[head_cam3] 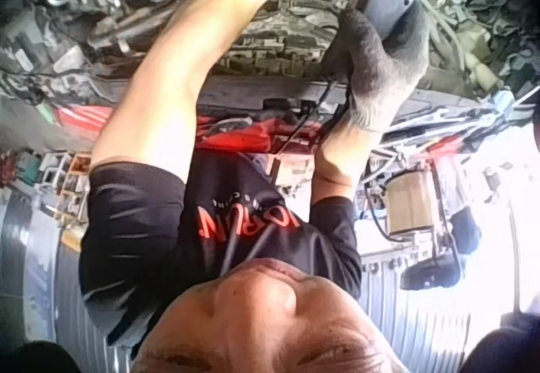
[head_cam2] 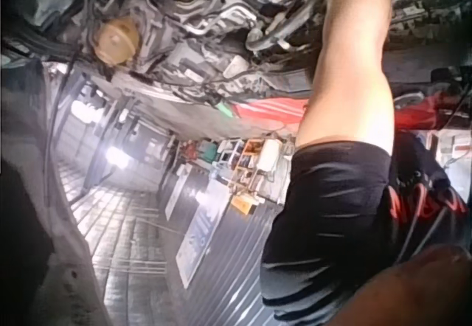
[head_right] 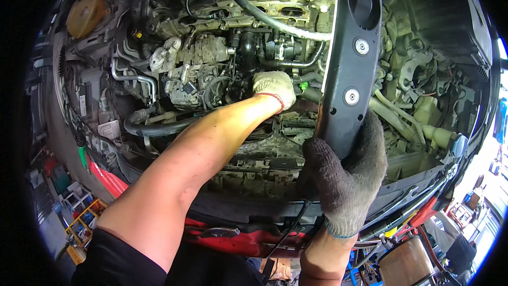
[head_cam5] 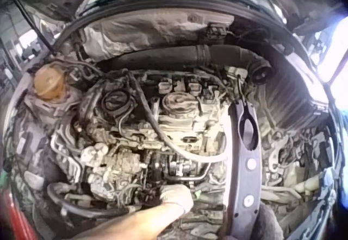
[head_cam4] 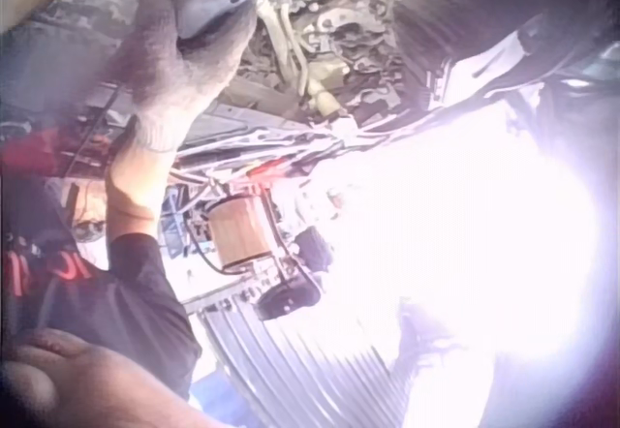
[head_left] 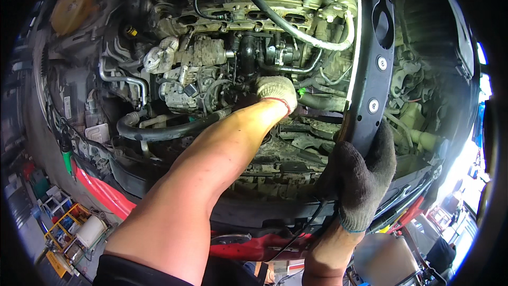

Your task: The person works inside a car engine bay, using a handheld inspection light to illuminate components while manipulating hoses, connectors, and engine parts with gloved hands. The person moves the light and hands repeatedly to access different areas of the engine.

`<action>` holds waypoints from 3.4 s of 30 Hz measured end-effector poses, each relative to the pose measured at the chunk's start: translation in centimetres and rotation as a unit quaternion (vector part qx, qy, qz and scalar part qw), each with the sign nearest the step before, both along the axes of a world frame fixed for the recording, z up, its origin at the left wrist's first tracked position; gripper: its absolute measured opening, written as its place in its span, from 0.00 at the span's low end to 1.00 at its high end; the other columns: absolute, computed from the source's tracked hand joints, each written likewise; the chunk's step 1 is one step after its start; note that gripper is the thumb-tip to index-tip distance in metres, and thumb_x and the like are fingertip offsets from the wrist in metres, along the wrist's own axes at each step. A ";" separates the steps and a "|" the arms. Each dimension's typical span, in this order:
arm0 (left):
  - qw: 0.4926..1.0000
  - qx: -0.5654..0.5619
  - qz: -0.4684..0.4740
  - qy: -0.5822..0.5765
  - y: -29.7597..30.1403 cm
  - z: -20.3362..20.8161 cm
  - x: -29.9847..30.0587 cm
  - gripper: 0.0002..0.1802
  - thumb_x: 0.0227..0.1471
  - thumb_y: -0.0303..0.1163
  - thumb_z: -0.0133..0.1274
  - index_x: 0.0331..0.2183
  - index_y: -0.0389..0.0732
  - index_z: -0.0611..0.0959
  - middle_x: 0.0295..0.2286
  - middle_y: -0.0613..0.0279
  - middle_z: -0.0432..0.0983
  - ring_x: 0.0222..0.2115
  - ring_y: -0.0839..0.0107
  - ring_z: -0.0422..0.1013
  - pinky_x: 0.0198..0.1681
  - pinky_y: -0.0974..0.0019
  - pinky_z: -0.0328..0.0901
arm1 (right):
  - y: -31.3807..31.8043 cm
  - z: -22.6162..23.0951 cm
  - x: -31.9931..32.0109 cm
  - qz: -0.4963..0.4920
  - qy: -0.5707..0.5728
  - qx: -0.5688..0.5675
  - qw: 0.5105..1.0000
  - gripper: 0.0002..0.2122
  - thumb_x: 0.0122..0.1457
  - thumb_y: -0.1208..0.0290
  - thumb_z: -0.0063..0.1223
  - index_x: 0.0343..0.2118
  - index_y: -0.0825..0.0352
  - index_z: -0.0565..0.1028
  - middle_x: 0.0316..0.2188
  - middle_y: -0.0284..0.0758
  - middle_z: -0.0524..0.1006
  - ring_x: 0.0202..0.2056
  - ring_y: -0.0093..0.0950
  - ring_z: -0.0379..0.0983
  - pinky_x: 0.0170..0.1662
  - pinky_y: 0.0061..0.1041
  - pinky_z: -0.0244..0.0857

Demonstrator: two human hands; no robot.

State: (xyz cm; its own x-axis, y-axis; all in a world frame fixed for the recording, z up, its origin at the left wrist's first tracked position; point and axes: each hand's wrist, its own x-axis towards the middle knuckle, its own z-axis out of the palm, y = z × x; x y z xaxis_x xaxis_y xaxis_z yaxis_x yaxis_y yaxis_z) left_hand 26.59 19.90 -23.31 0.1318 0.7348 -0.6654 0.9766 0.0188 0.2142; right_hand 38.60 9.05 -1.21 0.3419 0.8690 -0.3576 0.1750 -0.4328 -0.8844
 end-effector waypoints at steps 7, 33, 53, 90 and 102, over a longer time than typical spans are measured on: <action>0.905 -0.126 -0.397 -0.086 7.4 -2.9 -0.5 0.16 0.45 0.38 0.59 0.38 0.46 0.90 0.37 0.60 0.86 0.35 0.65 0.80 0.41 0.57 0.74 | -0.1 -0.1 0.3 -0.008 -0.008 0.009 1.000 0.32 0.43 0.71 0.70 0.55 0.72 0.73 0.41 0.37 0.80 0.41 0.27 0.75 0.50 0.30 0.70; 0.973 0.024 -0.199 -0.116 6.2 5.6 -8.3 0.25 0.47 0.47 0.59 0.44 0.42 0.87 0.39 0.45 0.83 0.41 0.51 0.79 0.47 0.54 0.71 | -1.2 -0.7 0.9 0.045 0.042 0.063 0.996 0.35 0.42 0.71 0.67 0.58 0.75 0.73 0.42 0.41 0.81 0.39 0.30 0.79 0.47 0.27 0.72; 0.981 0.023 -0.182 0.066 3.7 7.6 -12.7 0.27 0.46 0.26 0.55 0.51 0.46 0.85 0.45 0.47 0.83 0.46 0.53 0.80 0.52 0.56 0.72 | -1.0 -0.3 0.2 0.085 -0.057 0.085 0.991 0.29 0.49 0.65 0.62 0.54 0.74 0.74 0.37 0.36 0.81 0.33 0.24 0.76 0.38 0.22 0.70; 0.939 0.054 -0.235 0.247 8.4 8.9 -15.4 0.42 0.39 0.26 0.65 0.60 0.38 0.75 0.40 0.48 0.84 0.34 0.53 0.82 0.39 0.54 0.78 | -0.4 0.2 -0.6 0.067 0.041 0.040 0.996 0.30 0.50 0.74 0.64 0.59 0.75 0.71 0.39 0.34 0.79 0.35 0.22 0.75 0.40 0.22 0.70; 0.968 0.009 0.038 0.246 -2.6 12.9 -18.3 0.33 0.51 0.58 0.57 0.39 0.34 0.88 0.39 0.43 0.84 0.42 0.51 0.81 0.50 0.55 0.71 | -0.3 -0.1 0.6 0.055 0.103 0.031 0.993 0.29 0.48 0.74 0.70 0.55 0.70 0.73 0.41 0.38 0.82 0.38 0.23 0.78 0.45 0.27 0.73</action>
